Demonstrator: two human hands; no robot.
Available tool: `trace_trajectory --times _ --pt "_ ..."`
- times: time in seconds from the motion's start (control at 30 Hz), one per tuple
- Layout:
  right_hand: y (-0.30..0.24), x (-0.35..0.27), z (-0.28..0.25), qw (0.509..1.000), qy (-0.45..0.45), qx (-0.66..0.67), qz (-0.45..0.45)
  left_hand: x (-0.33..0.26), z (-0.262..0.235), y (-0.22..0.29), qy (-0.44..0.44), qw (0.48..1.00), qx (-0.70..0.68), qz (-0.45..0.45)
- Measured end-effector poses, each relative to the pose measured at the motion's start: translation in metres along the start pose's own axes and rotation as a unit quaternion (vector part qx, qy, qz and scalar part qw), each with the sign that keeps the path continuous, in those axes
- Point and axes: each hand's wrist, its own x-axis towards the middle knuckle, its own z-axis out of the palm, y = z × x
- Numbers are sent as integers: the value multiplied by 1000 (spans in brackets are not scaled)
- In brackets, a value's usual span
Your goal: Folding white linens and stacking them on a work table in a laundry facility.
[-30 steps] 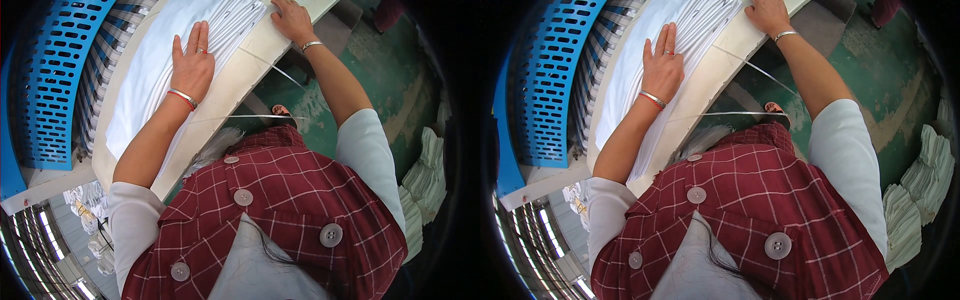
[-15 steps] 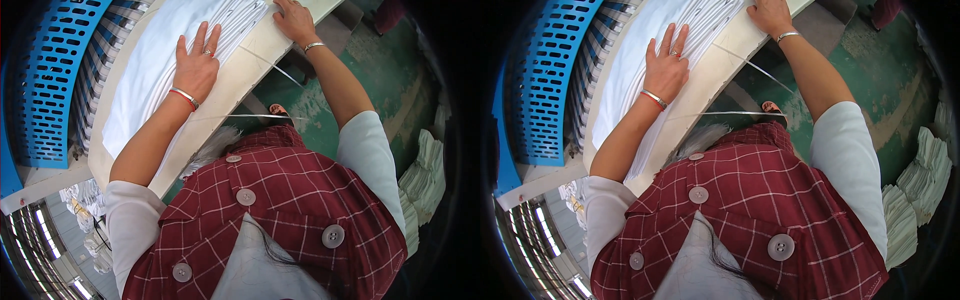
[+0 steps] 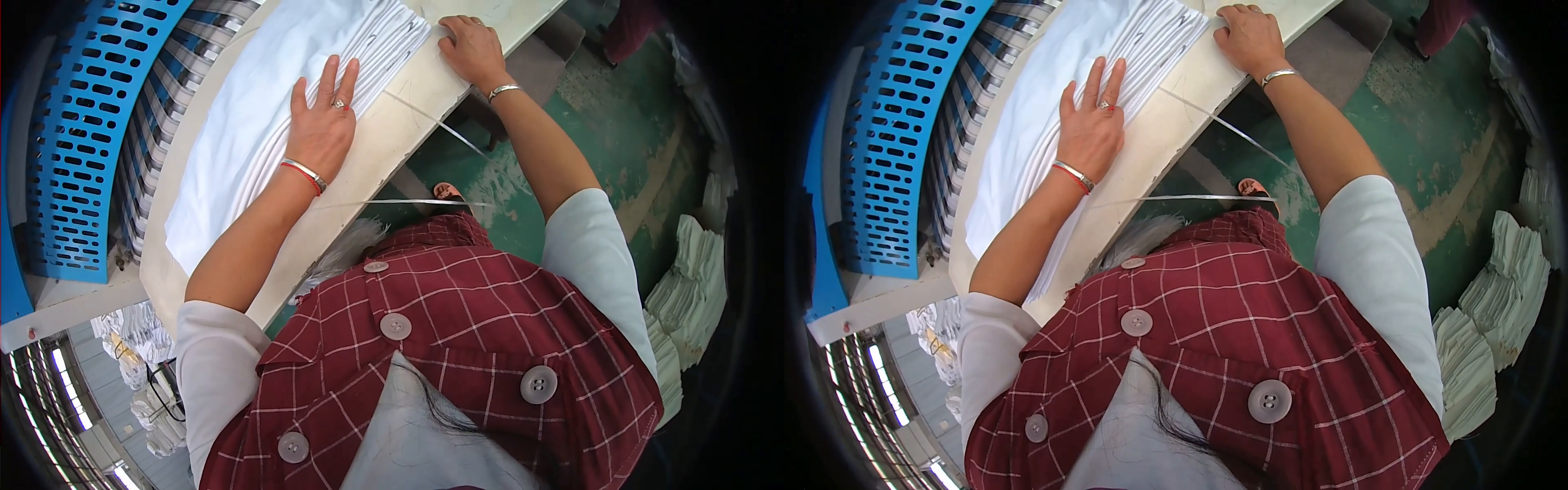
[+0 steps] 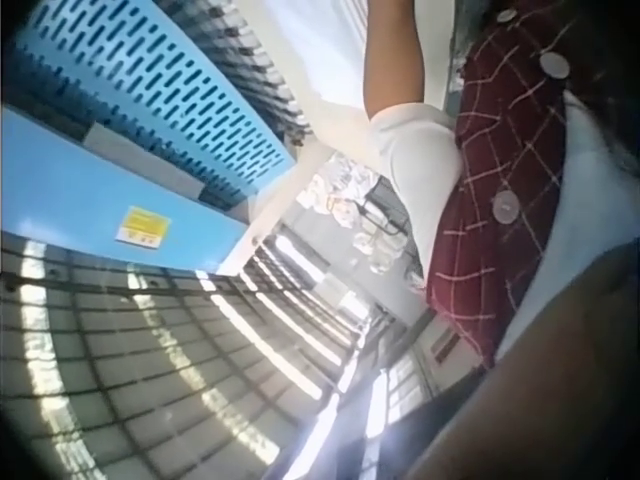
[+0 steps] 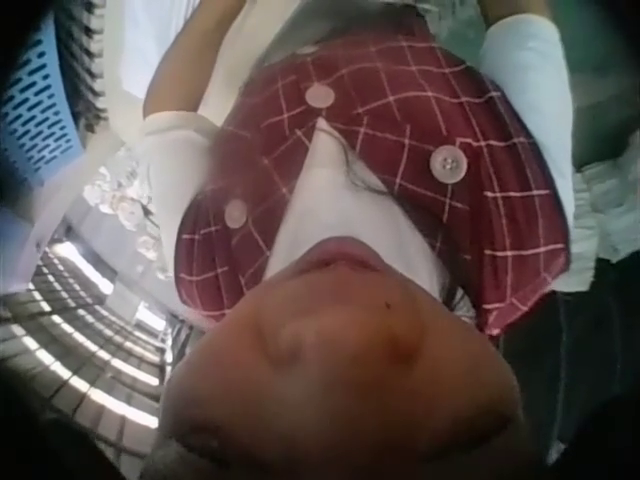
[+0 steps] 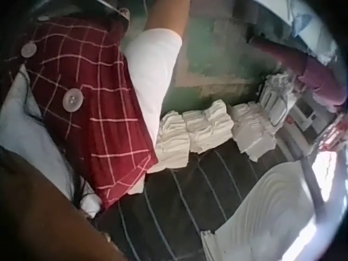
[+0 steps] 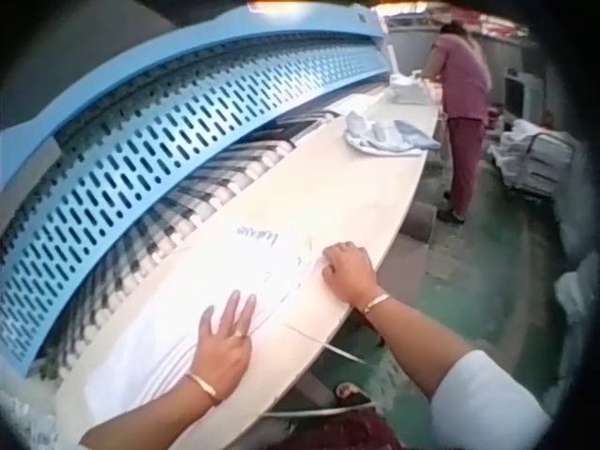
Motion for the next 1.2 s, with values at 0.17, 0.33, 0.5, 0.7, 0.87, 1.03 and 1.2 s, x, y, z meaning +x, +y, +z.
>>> trace_trajectory --times 0.17,0.33,0.5,0.7,0.87,1.03,1.2 --pt "1 2 -6 1000 0 14 12 4 -15 -1 -15 999 25 15" --pt "0 24 -28 989 -35 116 80 2 -50 -42 119 923 -363 -38" --pt "-62 89 -82 962 36 272 12 -34 -46 -98 147 948 -200 -198" --pt "-68 96 -79 967 -161 148 -128 -53 -45 -54 10 949 -210 -233" --pt "-55 73 -126 960 -189 149 -146 -54 -68 -37 38 943 -266 -195" --pt "-36 90 -147 945 -220 205 -124 -75 -79 -44 33 942 -270 -197" --pt "-32 121 -135 966 -75 173 -174 -88 -66 -13 60 949 -238 -201"
